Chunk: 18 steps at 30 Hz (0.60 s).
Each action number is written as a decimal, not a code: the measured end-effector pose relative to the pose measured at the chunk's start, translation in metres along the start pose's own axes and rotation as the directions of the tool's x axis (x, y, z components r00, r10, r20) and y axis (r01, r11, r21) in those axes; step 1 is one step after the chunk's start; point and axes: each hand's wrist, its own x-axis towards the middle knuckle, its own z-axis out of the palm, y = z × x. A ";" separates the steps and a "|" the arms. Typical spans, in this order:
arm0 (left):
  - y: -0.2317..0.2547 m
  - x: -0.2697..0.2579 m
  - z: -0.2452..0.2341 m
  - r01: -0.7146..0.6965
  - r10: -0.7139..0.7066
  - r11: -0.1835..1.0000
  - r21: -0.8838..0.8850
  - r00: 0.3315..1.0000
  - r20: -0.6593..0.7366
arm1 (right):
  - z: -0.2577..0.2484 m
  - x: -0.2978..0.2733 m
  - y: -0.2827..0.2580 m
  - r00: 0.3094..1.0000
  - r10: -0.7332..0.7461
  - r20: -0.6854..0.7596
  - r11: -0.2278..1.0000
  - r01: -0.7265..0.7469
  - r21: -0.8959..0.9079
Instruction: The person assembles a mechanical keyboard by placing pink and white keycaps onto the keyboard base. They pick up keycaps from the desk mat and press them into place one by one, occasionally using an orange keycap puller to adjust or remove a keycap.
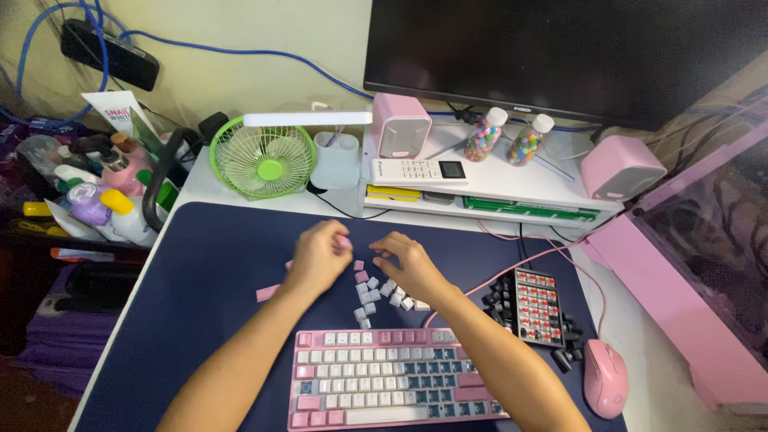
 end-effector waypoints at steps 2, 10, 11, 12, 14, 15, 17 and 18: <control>0.018 -0.012 0.009 -0.053 0.062 0.993 -0.108 0.995 0.081 | -0.008 -0.011 -0.015 0.999 -0.019 -0.039 0.999 0.021 0.042; 0.078 -0.041 0.043 -0.124 0.210 0.914 -0.386 0.959 0.191 | -0.046 -0.066 -0.028 0.980 -0.035 -0.196 0.994 0.055 0.096; 0.083 -0.045 0.050 -0.106 0.207 0.905 -0.411 0.955 0.211 | -0.051 -0.075 -0.028 0.977 -0.021 -0.211 0.995 0.042 0.091; 0.087 -0.049 0.058 -0.086 0.205 0.896 -0.436 0.951 0.232 | -0.056 -0.085 -0.027 0.974 -0.008 -0.226 0.996 0.028 0.087; 0.094 -0.056 0.077 -0.029 0.179 0.859 -0.512 0.953 0.246 | -0.069 -0.105 -0.025 0.971 0.001 -0.237 0.999 0.009 0.043; 0.097 -0.060 0.087 0.002 0.165 0.836 -0.549 0.953 0.255 | -0.075 -0.115 -0.025 0.970 0.008 -0.242 1.000 -0.003 0.021; 0.104 -0.065 0.107 0.057 0.127 0.834 -0.549 0.948 0.290 | -0.085 -0.131 -0.023 0.964 0.023 -0.266 1.000 -0.023 0.005; 0.107 -0.067 0.116 0.083 0.108 0.832 -0.548 0.946 0.307 | -0.090 -0.139 -0.023 0.960 0.029 -0.278 1.000 -0.031 -0.002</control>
